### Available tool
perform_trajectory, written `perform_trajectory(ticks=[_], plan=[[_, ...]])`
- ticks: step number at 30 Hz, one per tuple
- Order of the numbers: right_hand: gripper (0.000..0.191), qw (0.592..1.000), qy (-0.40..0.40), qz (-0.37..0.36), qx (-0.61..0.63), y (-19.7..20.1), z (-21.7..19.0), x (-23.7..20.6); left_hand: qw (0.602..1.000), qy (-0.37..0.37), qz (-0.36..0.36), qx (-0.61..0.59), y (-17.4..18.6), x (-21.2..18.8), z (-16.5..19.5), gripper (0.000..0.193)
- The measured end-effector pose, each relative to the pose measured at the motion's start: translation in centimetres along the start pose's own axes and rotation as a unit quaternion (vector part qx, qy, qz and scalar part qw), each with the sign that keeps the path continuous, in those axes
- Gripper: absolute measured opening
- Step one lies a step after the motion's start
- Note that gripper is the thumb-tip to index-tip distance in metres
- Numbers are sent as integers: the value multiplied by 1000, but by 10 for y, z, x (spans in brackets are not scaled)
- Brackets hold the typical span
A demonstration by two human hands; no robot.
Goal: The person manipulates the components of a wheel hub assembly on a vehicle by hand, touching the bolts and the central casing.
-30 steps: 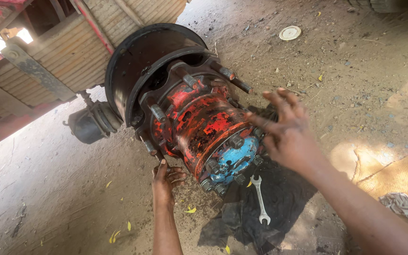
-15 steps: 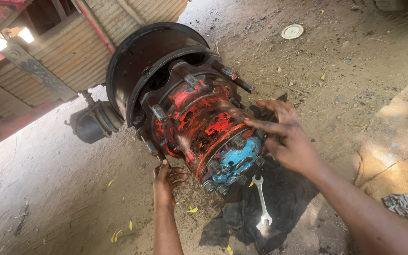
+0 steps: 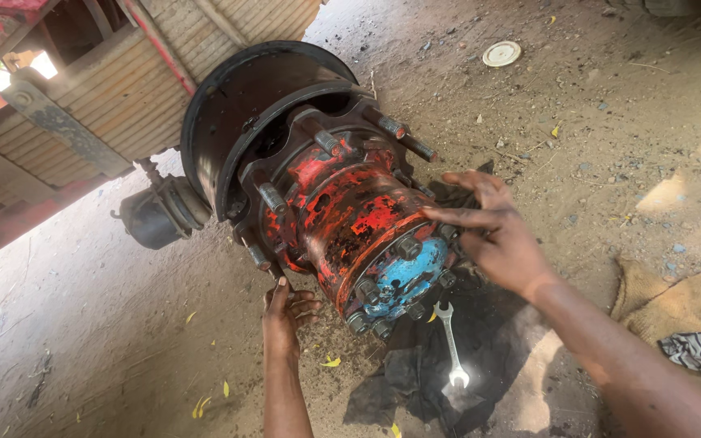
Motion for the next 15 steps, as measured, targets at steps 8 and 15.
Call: perform_trajectory(ticks=[8, 15], plan=[[61, 997, 36, 41, -54, 24, 11, 3, 1000, -3, -9, -6, 1, 4, -3, 49], [63, 993, 102, 34, -43, 10, -4, -1, 1000, -6, -15, -18, 4, 11, -8, 53]])
Point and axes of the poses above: each hand's wrist, its own x-axis towards the middle knuckle, its own y-axis out of the back of the hand, z = x × y, the point moved 10 cm from there along x, towards the middle knuckle
